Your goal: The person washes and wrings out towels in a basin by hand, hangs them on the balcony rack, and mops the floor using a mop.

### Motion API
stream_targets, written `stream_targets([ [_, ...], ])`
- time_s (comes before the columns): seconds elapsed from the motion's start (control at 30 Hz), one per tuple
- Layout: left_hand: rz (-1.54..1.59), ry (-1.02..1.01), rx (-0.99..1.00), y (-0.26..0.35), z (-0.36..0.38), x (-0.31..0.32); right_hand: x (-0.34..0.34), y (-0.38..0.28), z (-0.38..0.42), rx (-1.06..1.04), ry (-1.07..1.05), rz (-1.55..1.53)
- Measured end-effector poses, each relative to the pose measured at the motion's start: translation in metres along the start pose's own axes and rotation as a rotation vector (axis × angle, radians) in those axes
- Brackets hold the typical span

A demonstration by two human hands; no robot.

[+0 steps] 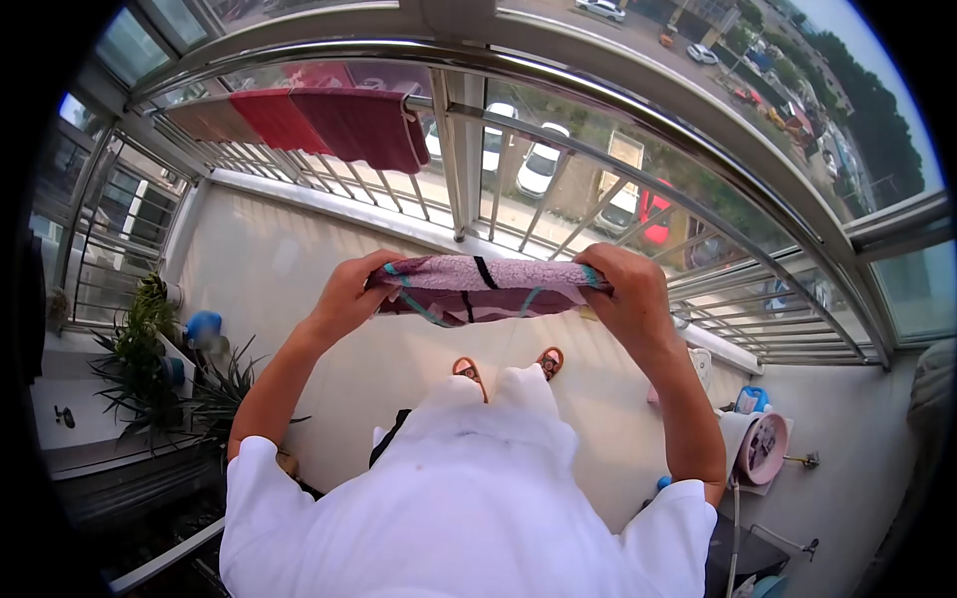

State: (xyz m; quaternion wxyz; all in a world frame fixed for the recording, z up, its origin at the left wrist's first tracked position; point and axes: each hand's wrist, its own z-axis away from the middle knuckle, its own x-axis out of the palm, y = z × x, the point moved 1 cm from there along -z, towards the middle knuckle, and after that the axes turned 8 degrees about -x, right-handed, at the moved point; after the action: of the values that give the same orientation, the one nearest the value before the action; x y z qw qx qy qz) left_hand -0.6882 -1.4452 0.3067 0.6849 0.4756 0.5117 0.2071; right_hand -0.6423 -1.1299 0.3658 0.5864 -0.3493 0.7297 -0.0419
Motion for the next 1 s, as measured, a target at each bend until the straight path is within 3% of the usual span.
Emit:
stream_targets([
  [0.07, 0.059, 0.140, 0.153, 0.011, -0.015, 0.001, -0.010, 0.011, 0.001, 0.003, 0.132, 0.083],
  [0.1, -0.117, 0.036, 0.077, 0.006, -0.023, 0.004, -0.008, 0.022, 0.006, -0.001, 0.135, 0.116],
  [0.17, -0.481, -0.158, -0.068, -0.018, -0.038, 0.010, 0.004, 0.053, 0.028, 0.194, -0.117, 0.149],
  [0.2, -0.515, -0.206, -0.072, -0.030, -0.042, 0.015, 0.008, 0.064, 0.038, 0.197, -0.044, 0.084],
  [0.23, -0.491, -0.105, 0.015, -0.025, -0.044, 0.018, 0.001, 0.063, 0.040, 0.255, -0.043, 0.063],
  [0.3, -0.390, -0.004, 0.013, -0.004, -0.051, 0.022, -0.003, 0.069, 0.046, 0.362, 0.101, -0.124],
  [0.4, -0.415, -0.048, -0.138, 0.011, -0.069, 0.032, 0.010, 0.104, 0.059, 0.508, 0.193, -0.711],
  [0.5, -0.761, -0.095, -0.126, 0.014, -0.092, 0.043, 0.025, 0.122, 0.065, 0.592, 0.280, -1.099],
  [0.53, -0.491, -0.156, -0.232, 0.018, -0.099, 0.044, 0.025, 0.126, 0.065, 0.707, 0.347, -1.235],
  [0.6, 0.057, -0.263, -0.436, 0.030, -0.116, 0.043, 0.017, 0.123, 0.054, 0.710, 0.572, -1.369],
  [0.67, 0.410, -0.122, -0.207, 0.024, -0.135, 0.064, 0.015, 0.125, 0.044, 0.632, 0.792, -1.469],
  [0.7, 0.582, -0.048, -0.087, 0.018, -0.144, 0.076, 0.018, 0.126, 0.036, 0.504, 0.897, -1.305],
  [0.77, 0.461, 0.057, 0.188, 0.020, -0.166, 0.095, 0.024, 0.132, 0.024, 0.246, 1.080, -0.960],
  [0.83, 0.239, 0.188, 0.418, 0.029, -0.185, 0.108, 0.026, 0.160, 0.030, -0.021, 0.843, -0.075],
  [0.9, -0.229, 0.262, 0.597, 0.023, -0.218, 0.117, 0.021, 0.197, 0.013, -0.287, 0.674, 0.148],
  [0.97, -0.523, 0.268, 0.680, 0.007, -0.260, 0.127, 0.023, 0.241, 0.004, -0.285, 0.548, 0.286],
  [1.0, -0.632, 0.243, 0.625, -0.012, -0.282, 0.133, 0.026, 0.265, 0.000, -0.208, 0.480, 0.287],
])
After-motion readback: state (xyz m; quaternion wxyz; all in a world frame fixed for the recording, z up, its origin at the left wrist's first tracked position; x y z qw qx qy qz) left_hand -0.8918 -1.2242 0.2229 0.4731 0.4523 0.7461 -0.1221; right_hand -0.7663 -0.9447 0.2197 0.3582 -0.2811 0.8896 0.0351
